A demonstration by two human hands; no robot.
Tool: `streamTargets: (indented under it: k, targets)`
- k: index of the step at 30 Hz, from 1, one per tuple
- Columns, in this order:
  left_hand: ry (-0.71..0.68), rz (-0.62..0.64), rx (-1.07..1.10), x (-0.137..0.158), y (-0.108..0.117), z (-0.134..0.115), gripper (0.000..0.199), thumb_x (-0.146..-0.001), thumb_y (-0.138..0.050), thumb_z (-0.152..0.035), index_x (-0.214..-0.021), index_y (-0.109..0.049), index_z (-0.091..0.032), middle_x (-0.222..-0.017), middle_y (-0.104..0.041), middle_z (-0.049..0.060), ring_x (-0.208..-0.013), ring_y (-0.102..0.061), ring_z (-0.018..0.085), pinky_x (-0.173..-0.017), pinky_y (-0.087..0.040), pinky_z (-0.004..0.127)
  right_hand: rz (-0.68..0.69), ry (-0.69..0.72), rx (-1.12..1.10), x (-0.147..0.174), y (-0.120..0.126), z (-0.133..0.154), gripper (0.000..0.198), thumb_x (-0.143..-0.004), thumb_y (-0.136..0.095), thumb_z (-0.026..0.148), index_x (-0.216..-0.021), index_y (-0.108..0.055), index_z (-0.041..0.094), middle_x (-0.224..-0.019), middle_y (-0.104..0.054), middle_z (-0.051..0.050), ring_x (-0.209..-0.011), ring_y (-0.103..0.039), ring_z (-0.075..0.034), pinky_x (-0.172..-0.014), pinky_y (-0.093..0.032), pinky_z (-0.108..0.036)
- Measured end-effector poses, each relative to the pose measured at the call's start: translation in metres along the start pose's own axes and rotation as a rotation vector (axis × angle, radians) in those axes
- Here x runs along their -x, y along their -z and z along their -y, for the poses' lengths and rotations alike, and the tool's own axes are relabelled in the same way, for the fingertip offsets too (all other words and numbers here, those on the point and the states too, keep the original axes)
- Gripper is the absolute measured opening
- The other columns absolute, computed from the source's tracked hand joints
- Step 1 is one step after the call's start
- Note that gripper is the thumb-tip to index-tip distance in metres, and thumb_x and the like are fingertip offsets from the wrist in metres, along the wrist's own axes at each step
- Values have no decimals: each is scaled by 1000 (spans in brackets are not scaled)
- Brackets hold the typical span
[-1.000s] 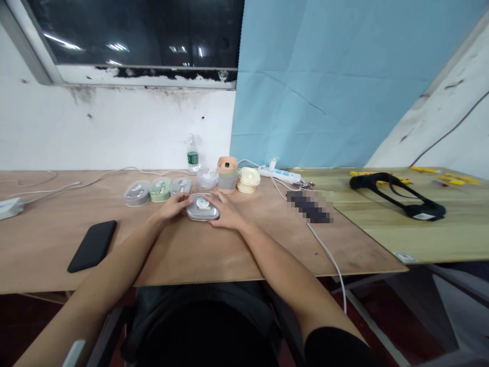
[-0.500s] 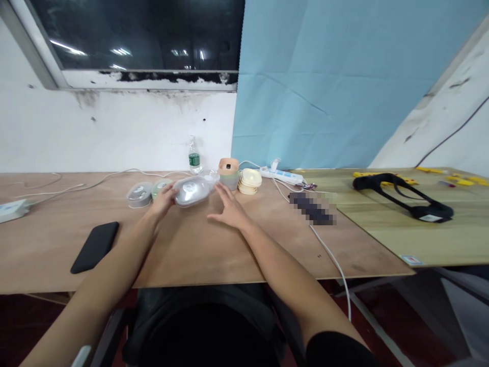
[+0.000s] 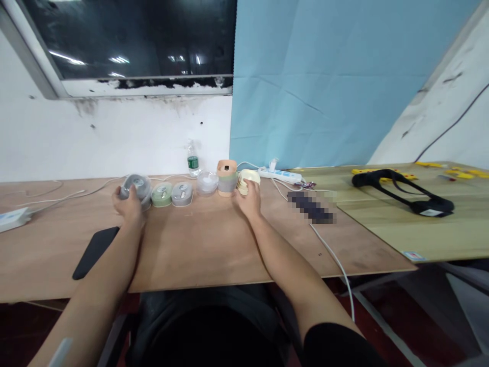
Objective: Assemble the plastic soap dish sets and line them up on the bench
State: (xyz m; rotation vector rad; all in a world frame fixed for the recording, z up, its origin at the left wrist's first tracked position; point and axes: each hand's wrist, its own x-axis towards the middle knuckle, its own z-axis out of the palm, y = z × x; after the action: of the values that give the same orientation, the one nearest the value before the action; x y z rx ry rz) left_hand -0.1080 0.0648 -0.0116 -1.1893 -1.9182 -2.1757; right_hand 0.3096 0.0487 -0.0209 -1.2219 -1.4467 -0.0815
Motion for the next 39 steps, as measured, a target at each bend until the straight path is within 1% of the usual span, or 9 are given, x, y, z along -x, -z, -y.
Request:
streamTargets:
  k: [1, 3, 6, 11, 16, 25, 32, 36, 39]
  targets:
    - [77, -82, -37, -3, 0, 5, 56, -80, -58, -50, -126, -45, -20, -128, -53, 13, -122, -50, 26, -109, -29, 46, -36, -44, 31, -3, 0, -10, 48, -77, -60, 35, -121, -54, 19, -117, -52, -12, -104, -52, -26, -91, -45, -43]
    - [158, -139, -70, -6, -1, 11, 55, -78, -59, -54, -119, -51, -19, -118, -60, 12, -116, -55, 27, -108, -29, 47, -105, -137, 85, -7, 2, -29, 46, -75, -60, 34, -117, -55, 17, -115, -52, -13, -103, -52, -26, -91, -44, -43]
    - [229, -137, -117, -8, -3, 15, 52, -77, -57, -58, -113, -55, -19, -111, -63, 11, -111, -57, 28, -108, -26, 53, -150, -255, 132, -10, 5, -46, 44, -72, -58, 33, -113, -57, 16, -112, -53, -13, -103, -50, -27, -91, -42, -43]
    - [320, -140, -211, -6, -1, 9, 52, -81, -49, -62, -112, -56, -20, -117, -61, 14, -118, -51, 34, -105, -22, 61, -94, -363, 149, -10, 6, -55, 48, -69, -58, 35, -114, -55, 16, -107, -55, -12, -107, -47, -28, -94, -39, -43]
    - [377, -106, -260, -3, 2, 0, 53, -83, -44, -64, -106, -58, -18, -116, -60, 17, -120, -47, 37, -103, -25, 61, -45, -417, 135, -10, 3, -60, 58, -68, -58, 37, -122, -52, 17, -108, -55, -12, -105, -49, -28, -94, -40, -43]
    - [395, -73, -294, -3, 0, 1, 56, -89, -32, -65, -116, -52, -21, -124, -55, 14, -124, -45, 33, -104, -27, 58, 99, -424, 119, -10, 4, -56, 82, -70, -59, 38, -145, -30, 21, -114, -57, -12, -106, -54, -29, -94, -41, -45]
    - [335, -82, -295, 2, -1, -8, 60, -86, -42, -63, -127, -44, -19, -133, -48, 17, -129, -39, 34, -107, -25, 57, 87, -369, 67, -10, 2, -60, 76, -70, -62, 40, -141, -39, 21, -120, -53, -13, -112, -51, -29, -99, -38, -45]
    - [270, -163, -247, 6, -1, -12, 58, -83, -53, -57, -126, -45, -18, -133, -47, 18, -130, -37, 37, -107, -23, 59, 77, -371, 48, -11, 1, -63, 74, -69, -63, 38, -137, -43, 19, -119, -53, -13, -111, -52, -28, -99, -39, -44]
    - [144, -228, -216, 9, 1, -14, 58, -82, -56, -49, -129, -42, -18, -134, -46, 17, -130, -36, 36, -107, -22, 58, 63, -356, 21, -11, 0, -65, 73, -68, -64, 37, -135, -43, 20, -121, -52, -13, -111, -52, -27, -99, -39, -45]
